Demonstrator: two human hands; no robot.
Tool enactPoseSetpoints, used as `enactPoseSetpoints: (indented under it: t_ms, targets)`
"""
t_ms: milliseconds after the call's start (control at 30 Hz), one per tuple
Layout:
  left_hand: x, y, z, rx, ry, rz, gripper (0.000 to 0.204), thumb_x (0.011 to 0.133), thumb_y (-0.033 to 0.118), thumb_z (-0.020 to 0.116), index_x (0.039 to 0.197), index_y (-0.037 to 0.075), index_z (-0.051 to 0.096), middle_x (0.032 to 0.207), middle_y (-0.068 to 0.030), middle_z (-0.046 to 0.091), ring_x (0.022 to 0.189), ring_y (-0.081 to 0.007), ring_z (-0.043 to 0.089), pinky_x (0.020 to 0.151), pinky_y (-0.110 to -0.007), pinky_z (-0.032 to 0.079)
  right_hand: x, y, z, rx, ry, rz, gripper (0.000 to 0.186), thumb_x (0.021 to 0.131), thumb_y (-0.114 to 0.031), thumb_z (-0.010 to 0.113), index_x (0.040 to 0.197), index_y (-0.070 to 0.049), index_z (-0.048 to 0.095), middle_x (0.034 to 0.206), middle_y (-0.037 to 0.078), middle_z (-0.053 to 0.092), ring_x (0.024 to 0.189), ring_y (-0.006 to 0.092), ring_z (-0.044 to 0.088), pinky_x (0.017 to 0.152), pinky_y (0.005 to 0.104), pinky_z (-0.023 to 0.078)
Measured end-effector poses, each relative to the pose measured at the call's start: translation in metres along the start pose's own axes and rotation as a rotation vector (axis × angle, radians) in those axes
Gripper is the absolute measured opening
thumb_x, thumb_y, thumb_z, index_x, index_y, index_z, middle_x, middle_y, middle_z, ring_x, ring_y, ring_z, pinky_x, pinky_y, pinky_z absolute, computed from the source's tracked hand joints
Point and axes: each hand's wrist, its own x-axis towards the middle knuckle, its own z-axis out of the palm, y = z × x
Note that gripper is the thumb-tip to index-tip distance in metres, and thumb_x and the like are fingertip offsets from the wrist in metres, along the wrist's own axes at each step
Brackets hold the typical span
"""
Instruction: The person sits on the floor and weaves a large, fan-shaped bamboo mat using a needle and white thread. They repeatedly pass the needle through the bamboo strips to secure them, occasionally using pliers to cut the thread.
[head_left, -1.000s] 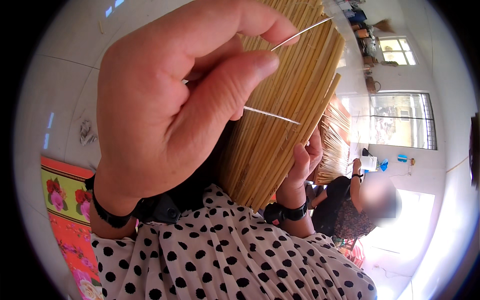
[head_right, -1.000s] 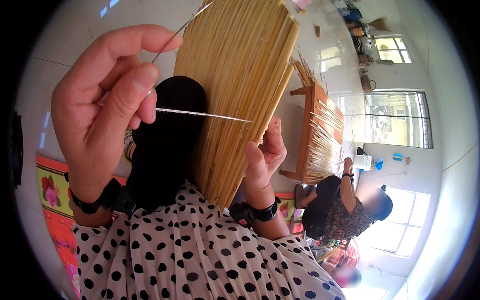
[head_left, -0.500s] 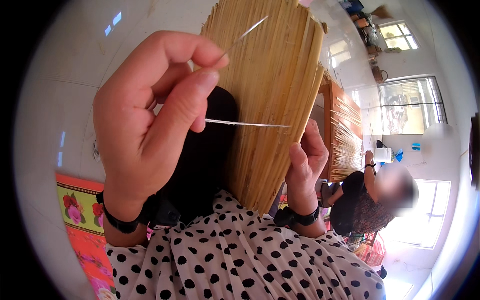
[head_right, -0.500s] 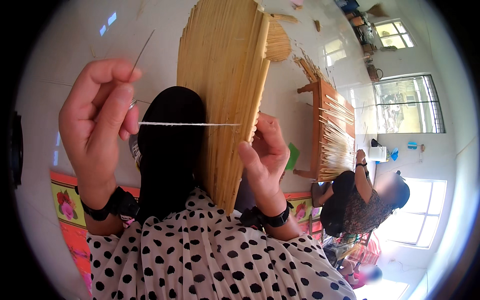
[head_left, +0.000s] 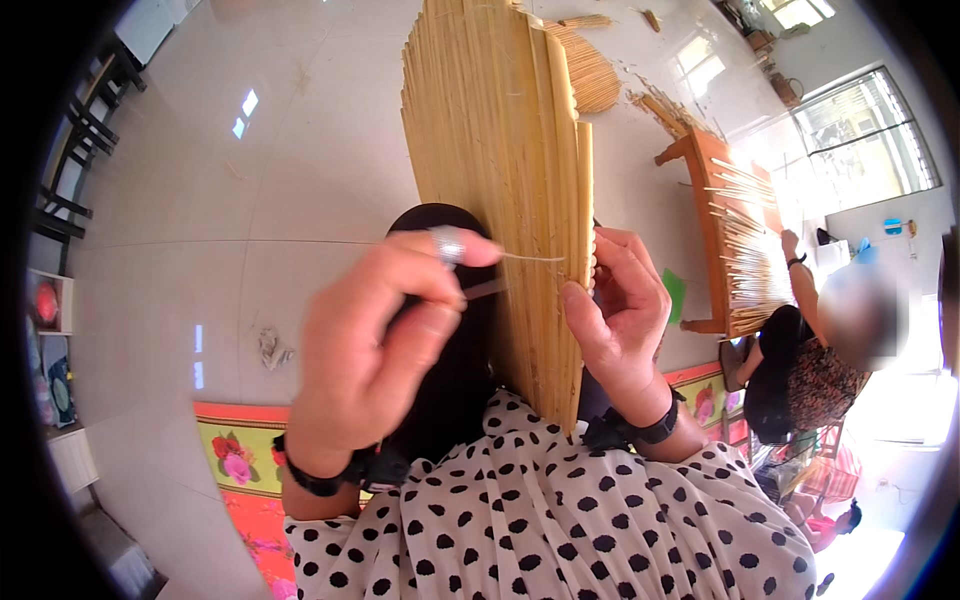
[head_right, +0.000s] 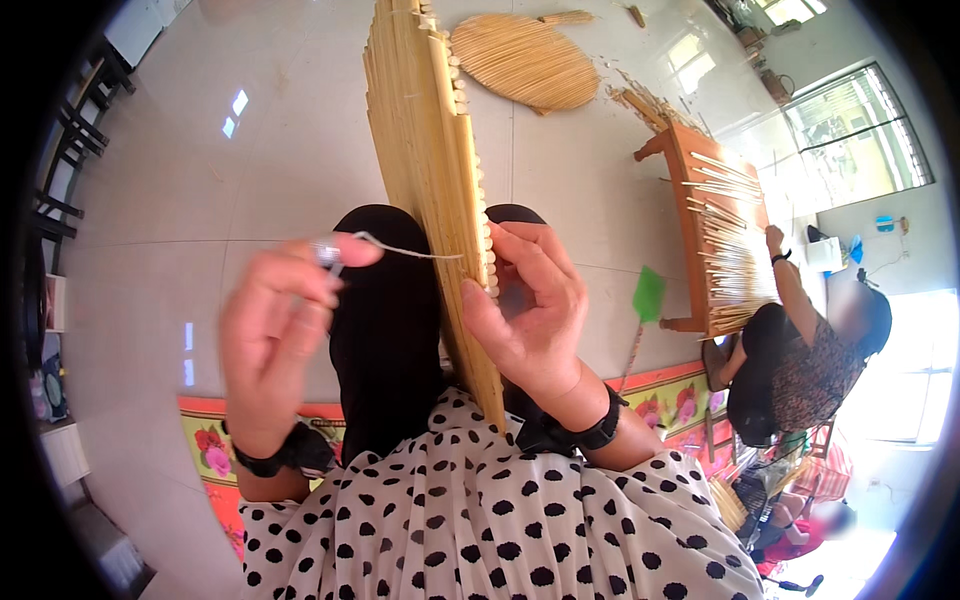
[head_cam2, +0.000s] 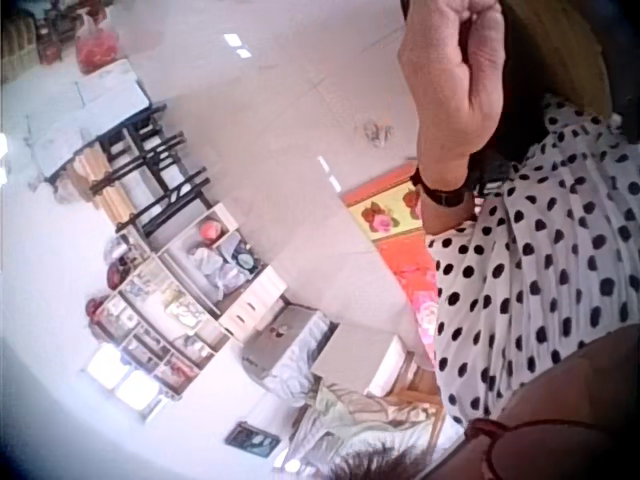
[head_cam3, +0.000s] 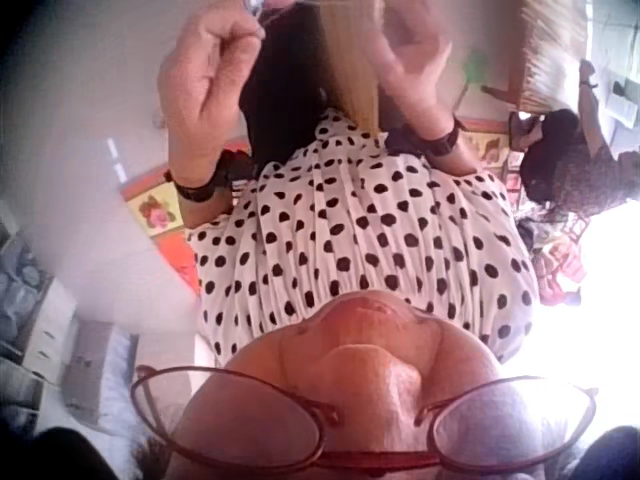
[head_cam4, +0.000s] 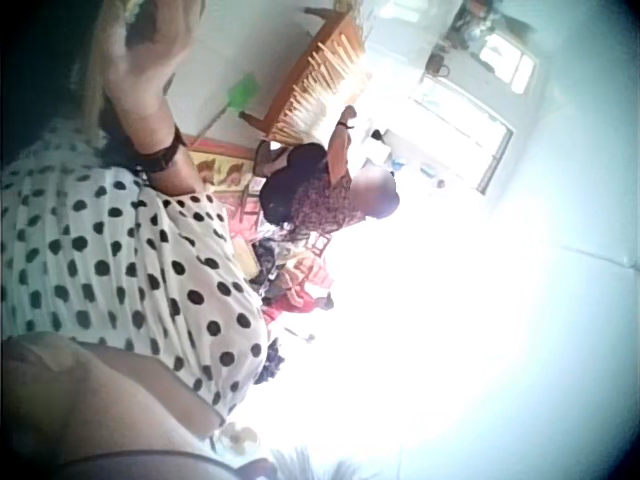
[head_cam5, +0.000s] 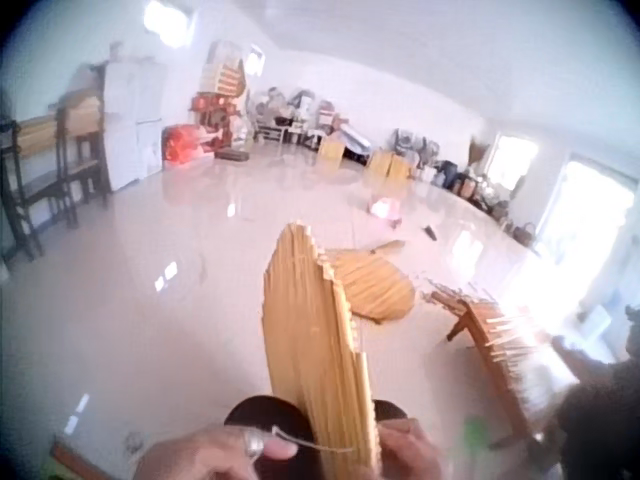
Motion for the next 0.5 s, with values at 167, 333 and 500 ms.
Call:
enactPoseSetpoints:
  t_ms: [167, 333, 500]
  targets:
    - [0.001, -0.015, 0.023, 0.175, -0.223, 0.085, 0.011, 0.096, 0.011, 0.053, 0.090, 0.002, 0.050, 0.127, -0.0215, 0.060, 0.112, -0.0329, 0.055, 0.100, -0.041, 0.042, 0.000, -0.002, 0.006, -0.026, -0.013, -0.041, 0.044, 0.072, -0.001, 0.071, 0.115, 0.004, 0.064, 0.104, 0.012, 0.061, 0.081, 0.0156, 0.063, 0.070, 0.0259, 0.052]
    - [-0.003, -0.016, 0.023, 0.193, -0.193, 0.066, 0.006, 0.089, -0.002, 0.057, 0.091, 0.001, 0.052, 0.131, -0.0209, 0.057, 0.116, -0.0394, 0.055, 0.094, -0.040, 0.047, -0.003, -0.004, 0.018, -0.040, 0.052, -0.025, 0.044, 0.071, -0.002, 0.074, 0.114, 0.002, 0.066, 0.101, 0.010, 0.061, 0.077, 0.0143, 0.063, 0.066, 0.0253, 0.053]
    - [-0.024, -0.017, 0.031, -0.023, -0.081, -0.050, 0.004, 0.097, 0.003, 0.051, 0.094, 0.000, 0.050, 0.136, -0.0295, 0.050, 0.127, -0.0375, 0.051, 0.097, -0.040, 0.049, -0.005, -0.007, 0.023, 0.130, -0.032, -0.043, 0.048, 0.072, -0.003, 0.074, 0.118, 0.006, 0.062, 0.105, 0.014, 0.058, 0.077, 0.0160, 0.063, 0.066, 0.0250, 0.053]
